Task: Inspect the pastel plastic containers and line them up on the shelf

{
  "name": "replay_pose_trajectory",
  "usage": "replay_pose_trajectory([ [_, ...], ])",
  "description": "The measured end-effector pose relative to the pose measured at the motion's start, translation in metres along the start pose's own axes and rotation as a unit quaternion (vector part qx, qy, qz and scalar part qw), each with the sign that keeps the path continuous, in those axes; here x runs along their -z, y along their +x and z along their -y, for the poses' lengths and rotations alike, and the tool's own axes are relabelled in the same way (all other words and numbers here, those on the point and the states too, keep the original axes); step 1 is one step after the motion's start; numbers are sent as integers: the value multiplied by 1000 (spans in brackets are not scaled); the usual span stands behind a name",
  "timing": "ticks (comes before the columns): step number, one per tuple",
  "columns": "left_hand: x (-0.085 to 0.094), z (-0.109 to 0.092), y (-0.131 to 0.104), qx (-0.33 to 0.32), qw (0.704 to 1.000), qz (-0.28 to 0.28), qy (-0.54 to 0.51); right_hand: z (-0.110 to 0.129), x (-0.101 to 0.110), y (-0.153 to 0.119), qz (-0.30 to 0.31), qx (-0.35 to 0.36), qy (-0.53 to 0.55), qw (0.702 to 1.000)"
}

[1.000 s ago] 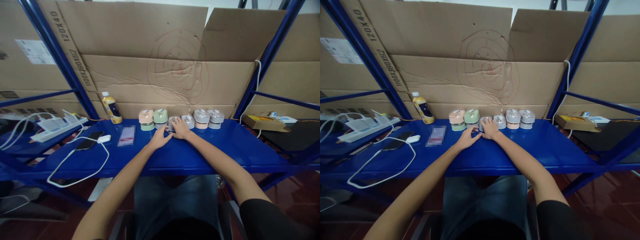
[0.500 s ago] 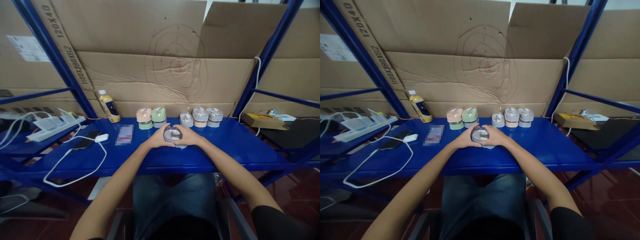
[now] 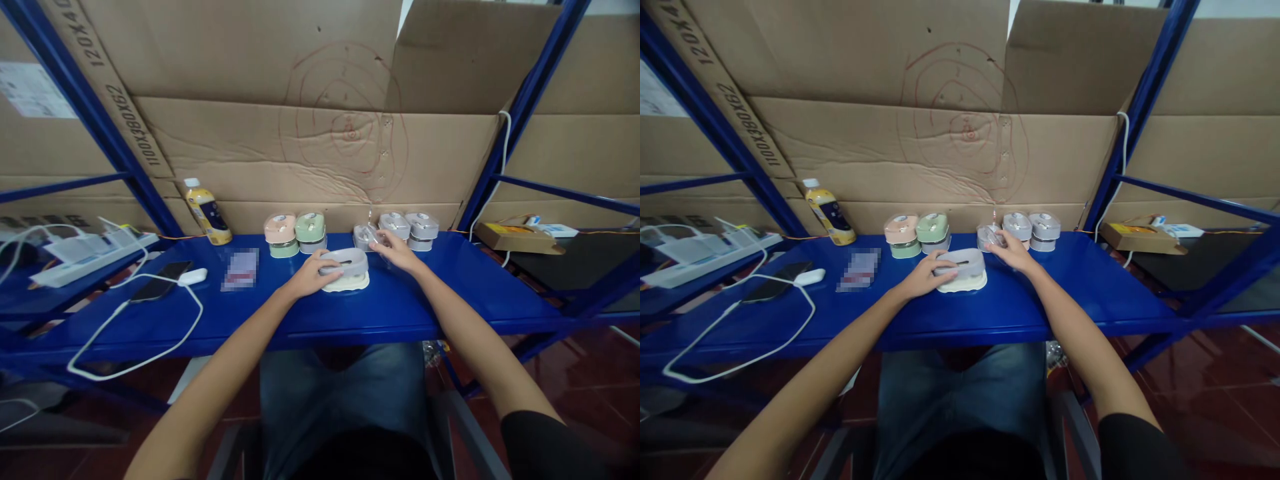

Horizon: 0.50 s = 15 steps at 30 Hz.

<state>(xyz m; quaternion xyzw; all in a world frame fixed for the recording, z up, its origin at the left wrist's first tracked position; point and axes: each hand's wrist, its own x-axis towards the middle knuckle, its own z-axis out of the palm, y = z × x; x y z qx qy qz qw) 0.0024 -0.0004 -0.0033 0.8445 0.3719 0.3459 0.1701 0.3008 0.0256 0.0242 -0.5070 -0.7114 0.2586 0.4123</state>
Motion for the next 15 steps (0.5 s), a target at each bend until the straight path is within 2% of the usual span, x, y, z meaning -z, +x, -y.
replay_pose_trajectory([
  [4,9,8,5,55,991,-122,-4,2,-3,-1,-5,2,-1,1000],
  [6,14,10,6,79,985,-152,5,2,-2,-1,0,-7,19,1000],
  [8,17,8,5,71,988,-135,11,1,-2,-1,4,-12,35,999],
  [10,17,5,3,35,996,-77,6,0,-1,-1,1,3,31,1000],
  [13,11,-2,-1,-19,1000,12,-6,1,-3,-4,21,89,13,996],
  [15,5,-4,-2,-22,999,30,-7,4,-7,-7,61,153,2,986],
])
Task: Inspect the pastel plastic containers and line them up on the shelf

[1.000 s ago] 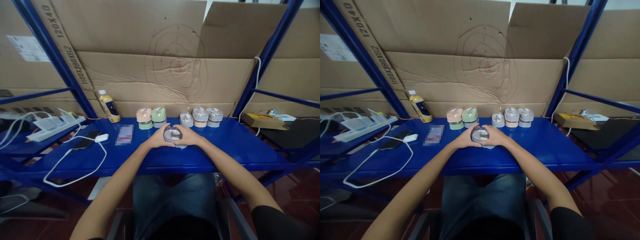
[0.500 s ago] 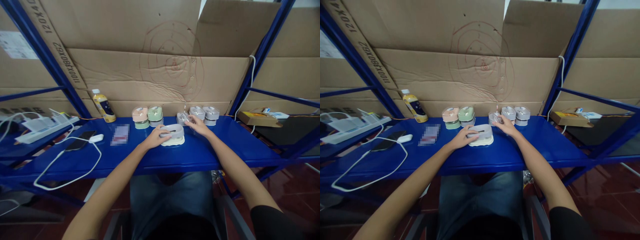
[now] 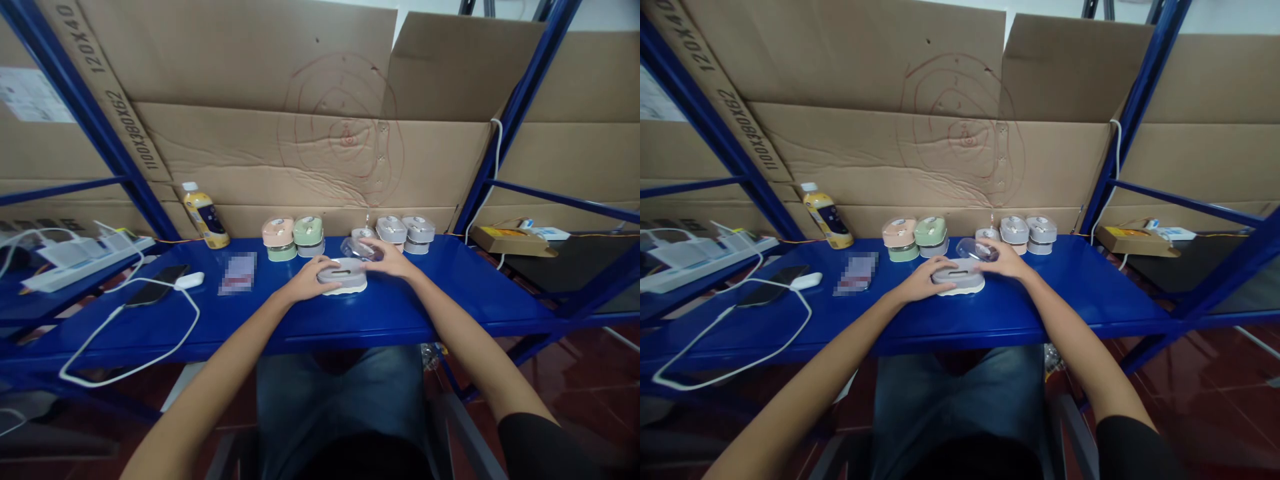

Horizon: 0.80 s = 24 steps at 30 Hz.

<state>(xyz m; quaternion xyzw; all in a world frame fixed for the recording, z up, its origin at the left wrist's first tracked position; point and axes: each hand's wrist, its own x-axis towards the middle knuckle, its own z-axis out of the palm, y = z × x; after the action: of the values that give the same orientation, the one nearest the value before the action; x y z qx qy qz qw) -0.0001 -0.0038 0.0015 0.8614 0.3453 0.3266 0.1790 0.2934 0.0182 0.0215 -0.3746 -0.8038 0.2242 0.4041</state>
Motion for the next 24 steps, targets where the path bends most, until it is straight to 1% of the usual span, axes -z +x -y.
replay_pose_trajectory([
  [4,-10,4,1,37,999,-6,-26,12,-16,0,93,69,-41,992],
  [7,-16,8,1,61,997,2,-55,20,-29,2,136,105,-82,982],
  [9,-17,9,1,71,996,6,-52,23,-34,3,145,115,-102,977],
  [12,-16,8,1,67,997,6,-44,25,-38,3,142,114,-127,975],
  [17,-15,10,3,57,997,2,-49,29,-39,0,144,114,-175,967],
  [20,-14,11,4,61,995,13,-71,31,-40,0,144,113,-196,964],
  [24,-12,9,5,75,994,19,-84,34,-38,3,159,114,-212,958],
])
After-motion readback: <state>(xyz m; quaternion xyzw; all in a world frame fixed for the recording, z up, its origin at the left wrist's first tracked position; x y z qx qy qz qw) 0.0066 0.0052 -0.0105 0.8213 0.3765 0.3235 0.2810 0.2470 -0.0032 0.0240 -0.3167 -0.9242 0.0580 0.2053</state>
